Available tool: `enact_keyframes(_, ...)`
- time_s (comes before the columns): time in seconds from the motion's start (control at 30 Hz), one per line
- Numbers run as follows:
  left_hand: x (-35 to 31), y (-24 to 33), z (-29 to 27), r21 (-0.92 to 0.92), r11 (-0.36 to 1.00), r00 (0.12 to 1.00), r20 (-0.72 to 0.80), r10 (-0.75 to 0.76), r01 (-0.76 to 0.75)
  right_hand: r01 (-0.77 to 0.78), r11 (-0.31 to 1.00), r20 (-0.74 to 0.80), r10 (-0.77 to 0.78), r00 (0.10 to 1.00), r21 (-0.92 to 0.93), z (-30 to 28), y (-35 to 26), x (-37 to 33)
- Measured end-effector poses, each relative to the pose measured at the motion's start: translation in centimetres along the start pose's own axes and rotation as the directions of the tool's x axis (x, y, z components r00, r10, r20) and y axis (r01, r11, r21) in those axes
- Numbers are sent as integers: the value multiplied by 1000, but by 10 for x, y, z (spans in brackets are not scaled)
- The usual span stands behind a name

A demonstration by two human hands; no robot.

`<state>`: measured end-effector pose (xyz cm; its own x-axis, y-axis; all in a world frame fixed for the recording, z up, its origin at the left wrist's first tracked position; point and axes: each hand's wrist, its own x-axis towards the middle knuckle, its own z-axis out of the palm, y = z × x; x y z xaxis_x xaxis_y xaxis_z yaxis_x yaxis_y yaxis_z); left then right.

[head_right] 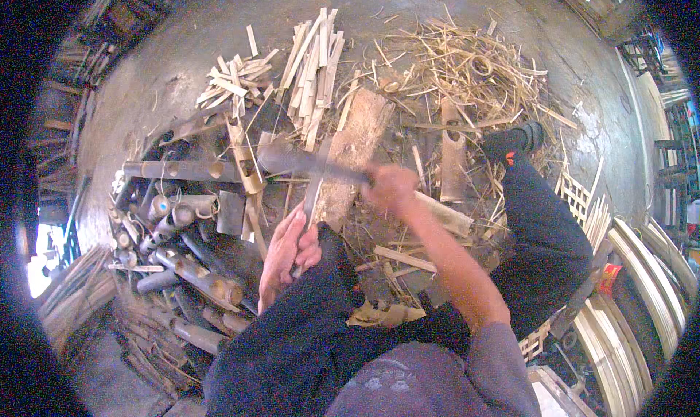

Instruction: The person sits on the floor and uses a knife to shave thin strips from a small wooden block. The person repeatedly shaves the wood and discards the shavings onto the floor.

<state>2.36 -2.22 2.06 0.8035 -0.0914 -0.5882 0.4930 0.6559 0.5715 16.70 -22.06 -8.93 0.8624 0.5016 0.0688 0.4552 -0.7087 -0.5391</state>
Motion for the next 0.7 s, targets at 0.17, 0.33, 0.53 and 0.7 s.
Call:
enact_keyframes(0.17, -12, -13, -5, 215, 977, 997, -83, 1, 17, -315, 949, 118, 316, 941, -32, -50, 33, 13)
enact_keyframes(0.33, 30, -28, -9, 278, 959, 986, -143, 90, -47, 217, 976, 242, -213, 947, 8, -19, -50, -22)
enact_keyframes(0.53, 8, -19, -2, 325, 942, 991, -70, 111, -82, 234, 969, 191, -216, 957, -78, -25, -19, 0)
enact_keyframes(0.7, -30, -27, -42, 793, 585, 946, -31, 322, -173, -434, 888, 2, 439, 899, -151, -51, 80, 16)
